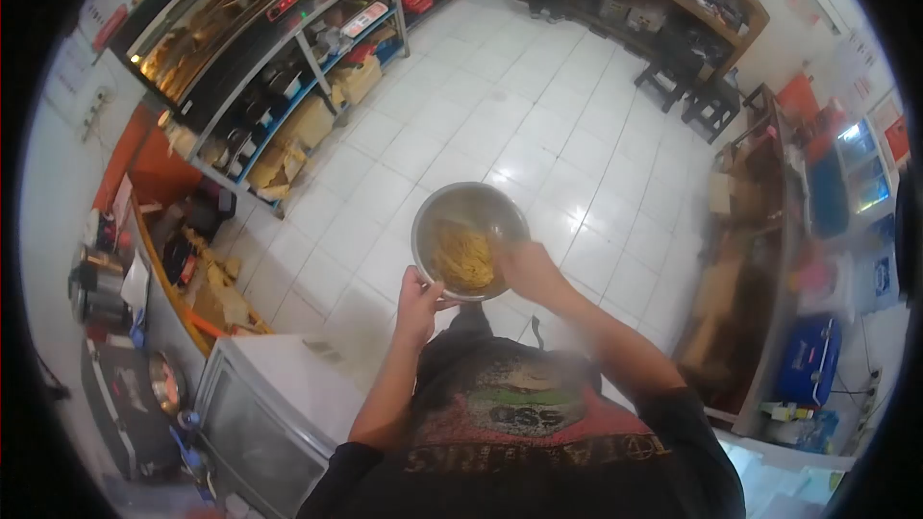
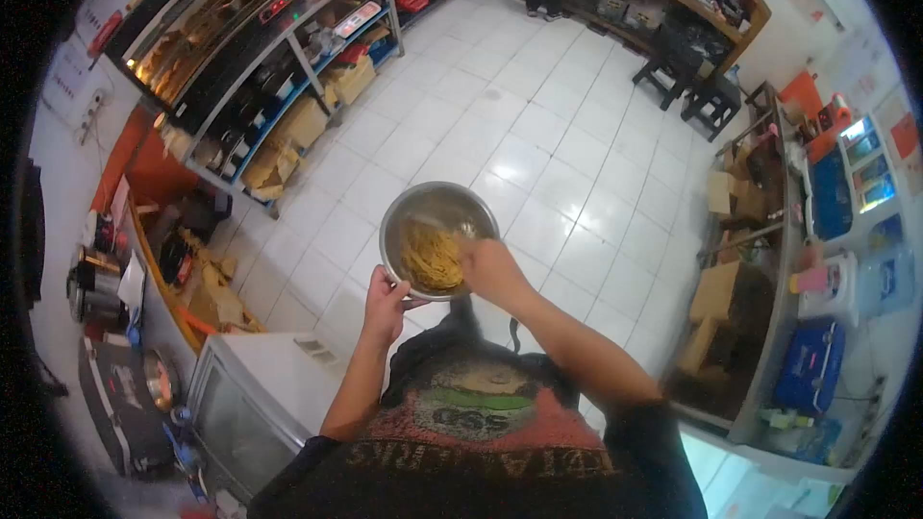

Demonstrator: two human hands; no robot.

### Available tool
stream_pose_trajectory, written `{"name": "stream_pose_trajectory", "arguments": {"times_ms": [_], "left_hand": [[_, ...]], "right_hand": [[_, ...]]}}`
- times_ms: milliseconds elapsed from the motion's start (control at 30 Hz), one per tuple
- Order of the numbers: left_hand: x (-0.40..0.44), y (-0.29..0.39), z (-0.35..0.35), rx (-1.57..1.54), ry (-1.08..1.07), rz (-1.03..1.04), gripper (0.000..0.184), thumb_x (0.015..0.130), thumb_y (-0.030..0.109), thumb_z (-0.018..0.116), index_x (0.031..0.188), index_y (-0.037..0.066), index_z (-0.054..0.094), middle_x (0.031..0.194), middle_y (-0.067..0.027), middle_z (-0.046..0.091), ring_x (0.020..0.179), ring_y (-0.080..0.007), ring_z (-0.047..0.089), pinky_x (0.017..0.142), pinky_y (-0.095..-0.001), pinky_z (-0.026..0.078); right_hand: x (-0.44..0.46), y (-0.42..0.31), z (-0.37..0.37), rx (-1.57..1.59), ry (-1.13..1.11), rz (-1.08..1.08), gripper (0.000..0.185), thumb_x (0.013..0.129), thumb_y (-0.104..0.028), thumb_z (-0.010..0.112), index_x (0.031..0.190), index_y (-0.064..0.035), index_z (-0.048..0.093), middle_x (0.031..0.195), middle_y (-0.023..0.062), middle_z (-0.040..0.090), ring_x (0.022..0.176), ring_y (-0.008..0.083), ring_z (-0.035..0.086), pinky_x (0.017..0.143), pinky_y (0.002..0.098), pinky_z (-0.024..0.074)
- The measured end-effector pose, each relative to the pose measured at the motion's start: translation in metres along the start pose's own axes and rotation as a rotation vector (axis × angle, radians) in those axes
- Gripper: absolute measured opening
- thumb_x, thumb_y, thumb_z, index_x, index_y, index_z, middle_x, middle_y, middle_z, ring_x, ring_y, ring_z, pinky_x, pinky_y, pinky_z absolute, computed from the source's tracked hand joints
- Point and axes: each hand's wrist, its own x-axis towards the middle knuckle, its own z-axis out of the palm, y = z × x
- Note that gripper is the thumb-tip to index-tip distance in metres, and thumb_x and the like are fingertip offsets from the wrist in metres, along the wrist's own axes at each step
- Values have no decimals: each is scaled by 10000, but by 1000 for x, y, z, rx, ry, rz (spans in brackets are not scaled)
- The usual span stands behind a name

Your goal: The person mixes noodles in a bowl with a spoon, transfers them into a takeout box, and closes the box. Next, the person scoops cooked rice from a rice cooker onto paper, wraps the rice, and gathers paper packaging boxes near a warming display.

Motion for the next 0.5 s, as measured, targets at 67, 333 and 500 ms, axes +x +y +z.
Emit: {"name": "stream_pose_trajectory", "arguments": {"times_ms": [67, 333, 500], "left_hand": [[48, 23, 11, -32, 3, 59, 217, 929, 51, 555, 1090, 79, 412, 1099, -112, 583, 950, -228, 668, 766, -438, 625], [224, 60, 56, -61, -17, -5, 249, 926, 52, 560, 1123, 76, 410, 1134, -115, 576, 978, -243, 658, 784, -455, 615], [333, 84, 89, -59, 45, -33, 235, 919, 35, 570, 1109, 67, 435, 1107, -100, 558, 998, -228, 619, 856, -471, 581]], "right_hand": [[50, 23, -32, -71, 23, 46, 387, 904, -132, 487, 1267, -61, 603, 819, 274, 640, 778, 423, 642, 735, 469, 521], [183, 30, -107, 253, -206, 338, 339, 916, -173, 524, 1202, -35, 643, 905, 279, 663, 882, 372, 671, 777, 413, 509], [323, 111, -130, 366, 122, 173, 390, 912, -151, 529, 1267, -6, 599, 828, 178, 687, 745, 206, 632, 748, 345, 507]]}}
